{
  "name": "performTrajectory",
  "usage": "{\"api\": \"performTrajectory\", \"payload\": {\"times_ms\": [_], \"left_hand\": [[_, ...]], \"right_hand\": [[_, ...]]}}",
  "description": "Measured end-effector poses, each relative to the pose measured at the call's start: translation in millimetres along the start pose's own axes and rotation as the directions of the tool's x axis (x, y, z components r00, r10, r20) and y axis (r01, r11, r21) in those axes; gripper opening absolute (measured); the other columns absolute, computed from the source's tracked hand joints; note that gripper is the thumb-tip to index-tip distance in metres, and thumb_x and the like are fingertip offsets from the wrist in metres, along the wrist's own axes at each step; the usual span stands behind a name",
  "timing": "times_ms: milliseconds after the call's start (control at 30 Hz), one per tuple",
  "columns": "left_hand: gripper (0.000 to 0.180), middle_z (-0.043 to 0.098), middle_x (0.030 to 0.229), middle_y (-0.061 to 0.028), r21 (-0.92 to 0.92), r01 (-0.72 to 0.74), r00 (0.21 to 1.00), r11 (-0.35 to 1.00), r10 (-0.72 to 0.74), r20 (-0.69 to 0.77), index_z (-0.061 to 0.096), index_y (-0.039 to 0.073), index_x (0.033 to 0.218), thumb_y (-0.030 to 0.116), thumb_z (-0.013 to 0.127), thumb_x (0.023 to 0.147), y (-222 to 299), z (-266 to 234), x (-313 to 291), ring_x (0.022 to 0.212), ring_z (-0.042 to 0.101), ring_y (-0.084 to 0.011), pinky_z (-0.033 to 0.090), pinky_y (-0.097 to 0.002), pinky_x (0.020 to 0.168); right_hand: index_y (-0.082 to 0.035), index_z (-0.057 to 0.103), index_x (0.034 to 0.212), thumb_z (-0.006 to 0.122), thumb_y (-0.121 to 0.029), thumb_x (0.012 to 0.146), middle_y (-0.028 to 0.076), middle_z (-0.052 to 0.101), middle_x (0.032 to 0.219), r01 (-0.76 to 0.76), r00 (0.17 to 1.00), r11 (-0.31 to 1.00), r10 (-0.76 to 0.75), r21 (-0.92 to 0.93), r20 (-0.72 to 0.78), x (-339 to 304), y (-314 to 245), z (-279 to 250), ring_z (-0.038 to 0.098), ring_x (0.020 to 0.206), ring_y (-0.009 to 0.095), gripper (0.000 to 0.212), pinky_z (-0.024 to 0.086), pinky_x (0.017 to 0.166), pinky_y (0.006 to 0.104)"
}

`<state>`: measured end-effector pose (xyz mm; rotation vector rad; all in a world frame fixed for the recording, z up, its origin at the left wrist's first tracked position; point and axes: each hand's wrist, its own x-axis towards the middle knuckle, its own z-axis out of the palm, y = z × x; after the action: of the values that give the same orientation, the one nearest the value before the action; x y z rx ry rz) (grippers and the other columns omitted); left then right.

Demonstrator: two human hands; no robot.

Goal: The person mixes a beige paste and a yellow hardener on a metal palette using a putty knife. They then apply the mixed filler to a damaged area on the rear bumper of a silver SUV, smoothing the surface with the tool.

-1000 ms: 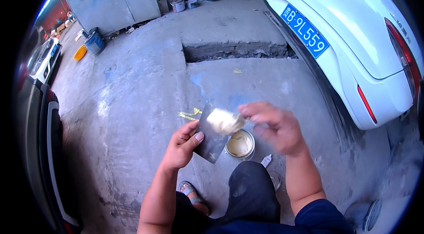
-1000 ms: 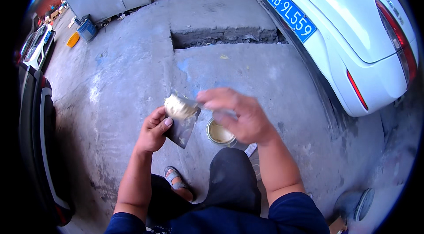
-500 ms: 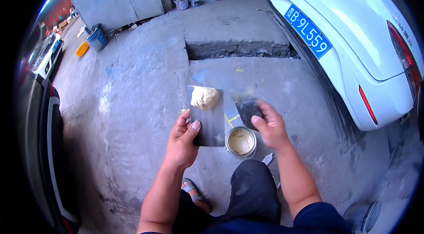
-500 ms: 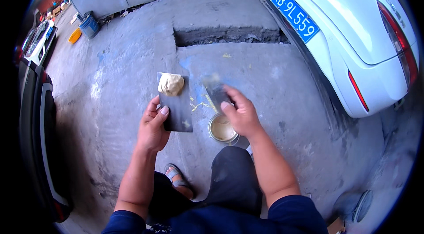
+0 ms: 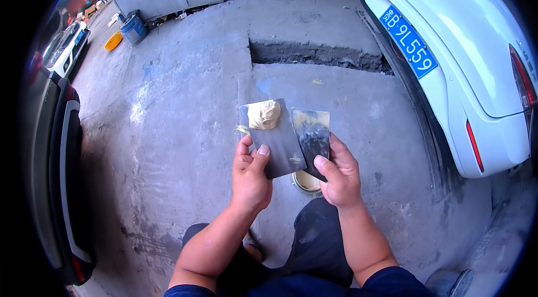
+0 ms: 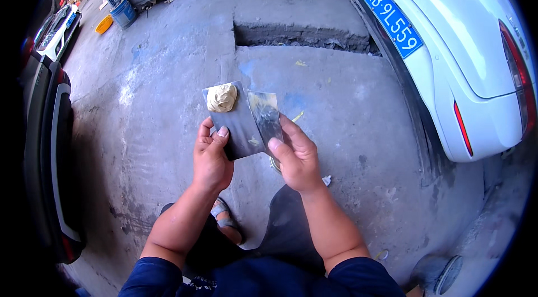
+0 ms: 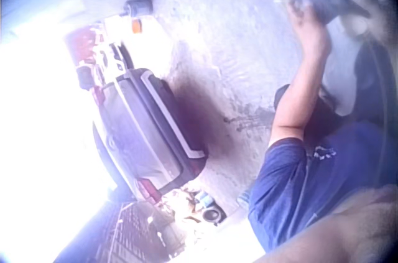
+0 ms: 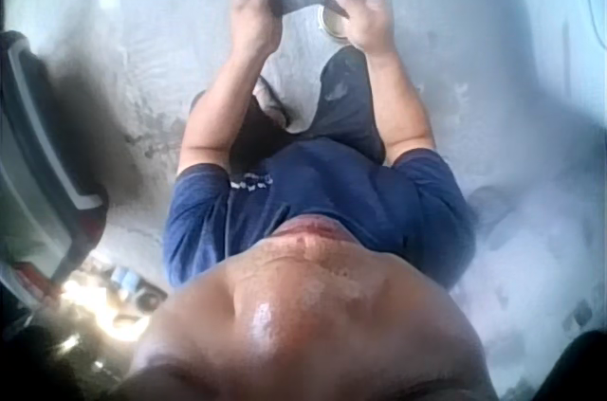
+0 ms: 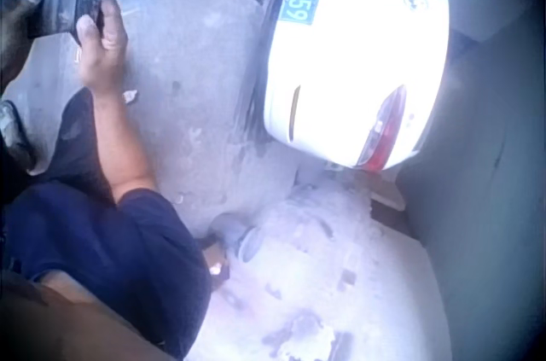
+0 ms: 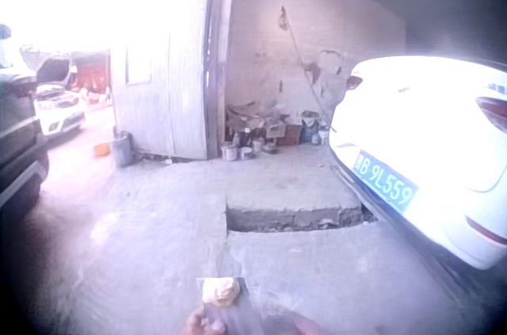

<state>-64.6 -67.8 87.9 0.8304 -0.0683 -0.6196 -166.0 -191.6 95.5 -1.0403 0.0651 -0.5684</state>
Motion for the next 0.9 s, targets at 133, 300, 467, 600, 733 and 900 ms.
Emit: {"api": "performTrajectory", "payload": {"times_ms": [133, 300, 467, 600, 733, 900], "left_hand": [[0.028, 0.063, 0.102, -0.0088, -0.001, -0.034, 0.999, 0.999, 0.033, -0.029, 0.040, 0.005, 0.121, 0.004, 0.047, 0.094, -1, -1, 4, 0.095, 0.059, -0.0138, 0.045, -0.0304, 0.089], [0.030, 0.061, 0.109, -0.0097, 0.067, -0.059, 0.998, 0.996, 0.057, 0.023, 0.039, 0.003, 0.124, 0.004, 0.046, 0.095, -7, -6, 5, 0.098, 0.058, -0.0126, 0.044, -0.0281, 0.090], [0.033, 0.062, 0.108, -0.0090, 0.178, -0.214, 0.977, 0.960, 0.208, 0.053, 0.039, 0.003, 0.127, 0.002, 0.047, 0.094, -11, -6, 8, 0.098, 0.058, -0.0132, 0.046, -0.0294, 0.089], [0.033, 0.062, 0.108, -0.0088, 0.240, -0.293, 0.956, 0.926, 0.279, 0.092, 0.040, 0.003, 0.127, 0.003, 0.048, 0.095, -13, -2, 6, 0.099, 0.058, -0.0126, 0.045, -0.0289, 0.089], [0.033, 0.062, 0.108, -0.0083, 0.250, -0.282, 0.959, 0.926, 0.278, 0.052, 0.042, 0.004, 0.125, 0.004, 0.050, 0.094, 0, -6, 14, 0.100, 0.058, -0.0131, 0.046, -0.0307, 0.089], [0.031, 0.062, 0.107, -0.0070, 0.028, 0.086, 0.996, 0.996, -0.087, 0.034, 0.044, 0.006, 0.122, 0.005, 0.052, 0.091, 16, -8, 15, 0.097, 0.060, -0.0159, 0.048, -0.0338, 0.087]], "right_hand": [[0.004, 0.046, 0.131, 0.051, -0.001, 0.090, 0.009, 0.057, 0.124, -0.131, 0.985, 0.852, 0.171, -0.506, 0.034, -14, 16, -21, 0.051, 0.115, 0.014, 0.042, 0.039, 0.098, 0.0277], [0.006, 0.048, 0.129, 0.053, -0.003, 0.090, 0.012, 0.056, 0.125, -0.117, 0.993, 0.945, 0.105, -0.306, -0.057, 5, -6, -1, 0.052, 0.115, 0.015, 0.040, 0.039, 0.098, 0.0283], [0.007, 0.047, 0.129, 0.051, -0.001, 0.090, 0.013, 0.057, 0.124, -0.242, 0.970, 0.880, 0.210, -0.409, -0.121, 1, 3, -3, 0.052, 0.113, 0.015, 0.041, 0.041, 0.096, 0.0280], [0.007, 0.051, 0.126, 0.052, 0.000, 0.089, 0.014, 0.062, 0.117, -0.197, 0.978, 0.868, 0.140, -0.456, -0.155, 4, -5, 6, 0.057, 0.106, 0.015, 0.038, 0.044, 0.093, 0.0275], [0.007, 0.055, 0.120, 0.054, -0.003, 0.088, 0.018, 0.063, 0.115, -0.102, 0.995, 0.638, 0.077, -0.763, -0.068, -17, 27, -42, 0.061, 0.106, 0.020, 0.034, 0.046, 0.091, 0.0298], [0.004, 0.051, 0.120, 0.054, -0.010, 0.090, 0.011, 0.065, 0.102, -0.113, 0.981, 0.929, 0.048, -0.353, -0.189, -11, -7, -61, 0.060, 0.094, 0.013, 0.033, 0.048, 0.083, 0.0286]]}}
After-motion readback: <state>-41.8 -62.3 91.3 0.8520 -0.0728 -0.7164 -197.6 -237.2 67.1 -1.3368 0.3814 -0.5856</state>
